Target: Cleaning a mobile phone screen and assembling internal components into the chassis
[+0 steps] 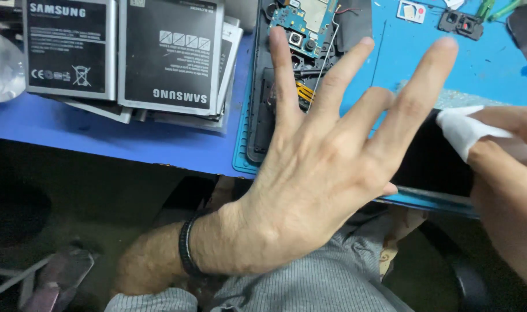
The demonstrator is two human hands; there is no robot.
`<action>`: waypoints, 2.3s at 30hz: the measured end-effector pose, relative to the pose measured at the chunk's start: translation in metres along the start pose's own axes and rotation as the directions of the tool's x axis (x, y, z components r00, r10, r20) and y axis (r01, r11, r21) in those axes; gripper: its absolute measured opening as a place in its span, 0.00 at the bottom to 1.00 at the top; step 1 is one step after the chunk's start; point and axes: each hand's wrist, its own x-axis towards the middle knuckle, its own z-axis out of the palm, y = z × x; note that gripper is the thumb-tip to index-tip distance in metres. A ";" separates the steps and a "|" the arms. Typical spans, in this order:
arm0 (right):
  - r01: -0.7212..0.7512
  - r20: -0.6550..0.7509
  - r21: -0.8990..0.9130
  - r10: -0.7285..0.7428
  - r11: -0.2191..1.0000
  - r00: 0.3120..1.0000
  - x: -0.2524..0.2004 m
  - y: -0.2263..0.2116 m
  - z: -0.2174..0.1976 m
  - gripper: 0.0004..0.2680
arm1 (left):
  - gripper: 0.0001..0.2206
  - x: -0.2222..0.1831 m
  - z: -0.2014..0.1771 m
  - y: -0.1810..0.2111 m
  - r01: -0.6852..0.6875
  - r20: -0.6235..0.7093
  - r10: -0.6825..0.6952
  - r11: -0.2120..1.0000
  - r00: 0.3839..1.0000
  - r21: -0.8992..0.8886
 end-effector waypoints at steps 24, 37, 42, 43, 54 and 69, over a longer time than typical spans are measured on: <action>-0.461 0.354 0.215 0.371 0.861 0.858 0.037 0.043 -0.013 0.18 | 0.19 -0.004 0.075 0.034 -0.516 -0.464 0.386 0.835 0.797 -0.192; -0.562 0.380 0.196 0.466 0.804 0.799 0.042 0.035 -0.014 0.15 | 0.17 0.003 0.078 0.027 -0.513 -0.464 0.532 0.840 0.708 0.180; -0.392 0.333 0.209 0.312 0.896 0.890 0.041 0.046 -0.011 0.18 | 0.19 0.004 0.077 0.029 -0.506 -0.449 0.541 0.837 0.711 0.208; -0.517 0.386 0.149 0.431 0.843 0.815 0.042 0.049 -0.010 0.16 | 0.19 0.004 0.078 0.029 -0.489 -0.477 0.511 0.853 0.715 0.181; 0.130 0.180 0.156 -0.158 0.979 0.971 0.038 0.053 -0.016 0.12 | 0.19 0.003 0.076 0.039 -0.481 -0.490 0.494 0.861 0.718 0.164; -0.467 0.275 0.211 0.406 0.859 0.871 -0.001 0.054 -0.024 0.14 | 0.15 0.002 0.073 0.037 -0.511 -0.506 0.500 0.850 0.703 0.130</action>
